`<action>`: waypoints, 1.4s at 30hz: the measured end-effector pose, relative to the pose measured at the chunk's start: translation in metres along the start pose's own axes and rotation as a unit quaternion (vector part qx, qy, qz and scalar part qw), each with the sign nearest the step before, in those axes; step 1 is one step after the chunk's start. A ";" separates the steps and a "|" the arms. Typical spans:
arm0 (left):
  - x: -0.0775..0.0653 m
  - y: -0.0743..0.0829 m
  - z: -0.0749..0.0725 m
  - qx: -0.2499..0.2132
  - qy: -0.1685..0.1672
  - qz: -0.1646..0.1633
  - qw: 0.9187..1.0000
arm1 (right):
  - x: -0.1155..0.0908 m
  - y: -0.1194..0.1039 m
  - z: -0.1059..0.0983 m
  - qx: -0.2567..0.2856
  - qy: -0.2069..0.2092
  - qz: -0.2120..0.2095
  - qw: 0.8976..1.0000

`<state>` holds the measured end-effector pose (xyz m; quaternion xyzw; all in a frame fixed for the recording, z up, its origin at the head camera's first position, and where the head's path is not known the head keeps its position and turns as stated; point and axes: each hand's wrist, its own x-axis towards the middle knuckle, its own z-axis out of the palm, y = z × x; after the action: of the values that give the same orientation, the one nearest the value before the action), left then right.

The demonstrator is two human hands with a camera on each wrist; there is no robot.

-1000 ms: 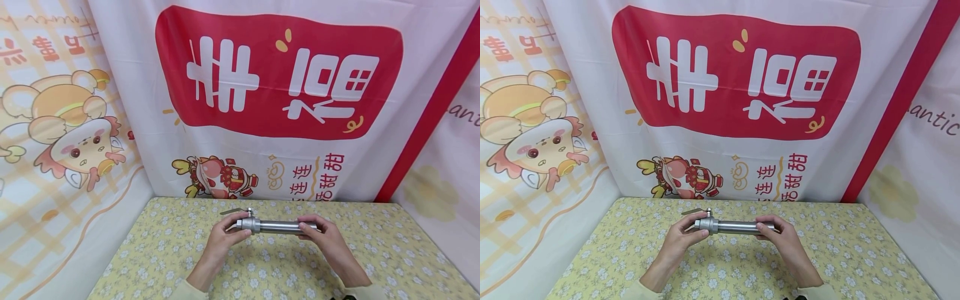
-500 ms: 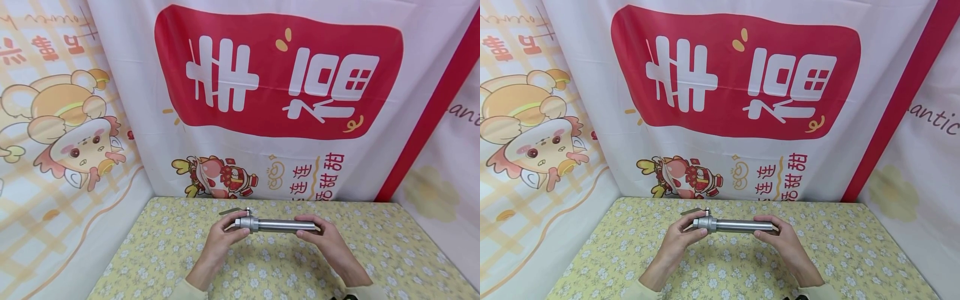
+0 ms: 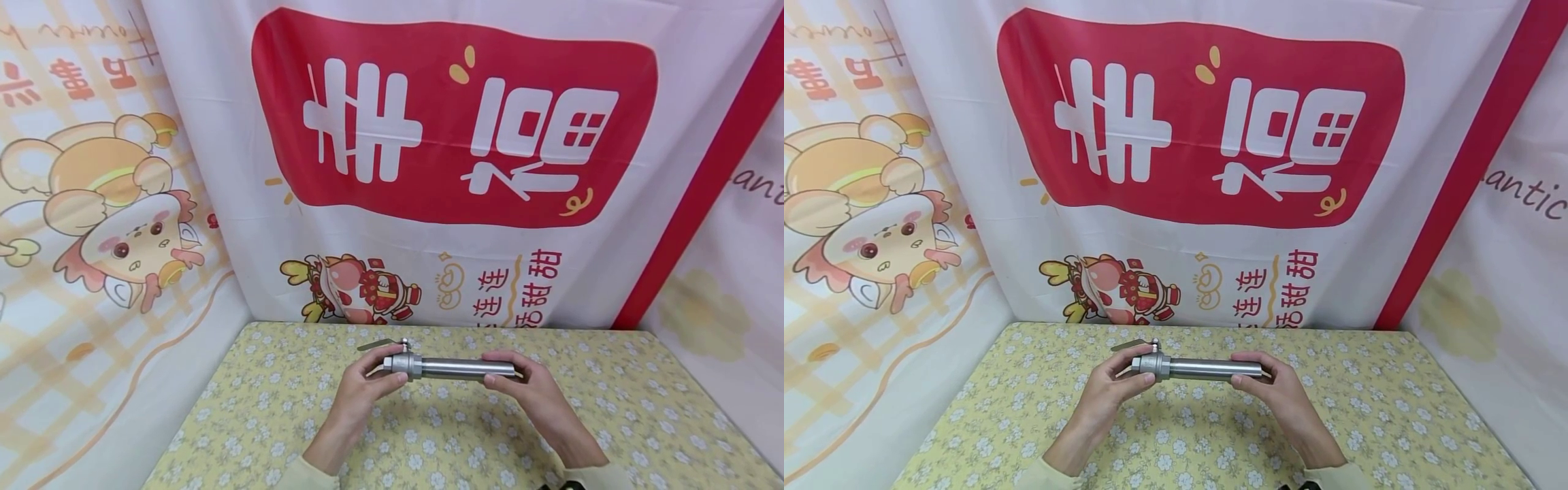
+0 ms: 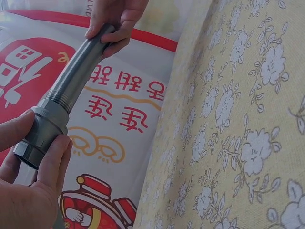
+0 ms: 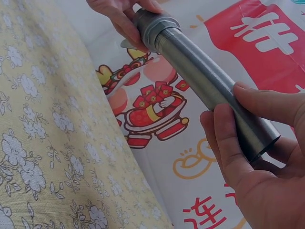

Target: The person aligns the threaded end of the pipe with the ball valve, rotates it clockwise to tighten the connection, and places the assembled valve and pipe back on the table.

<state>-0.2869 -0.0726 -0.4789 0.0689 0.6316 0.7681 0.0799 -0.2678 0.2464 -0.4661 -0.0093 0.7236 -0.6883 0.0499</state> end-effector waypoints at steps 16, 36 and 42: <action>0.000 0.001 0.001 0.003 0.000 0.006 1.000 | 0.001 -0.001 0.002 0.020 0.007 0.006 1.000; 0.000 -0.001 0.001 0.008 -0.008 0.014 1.000 | 0.004 -0.001 0.007 0.020 0.054 0.029 0.998; 0.000 -0.001 0.001 0.008 -0.007 0.009 1.000 | 0.004 -0.001 0.008 0.025 0.058 0.019 0.998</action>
<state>-0.2868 -0.0716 -0.4802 0.0804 0.6361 0.7636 0.0766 -0.2715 0.2379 -0.4659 0.0459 0.7082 -0.7042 0.0211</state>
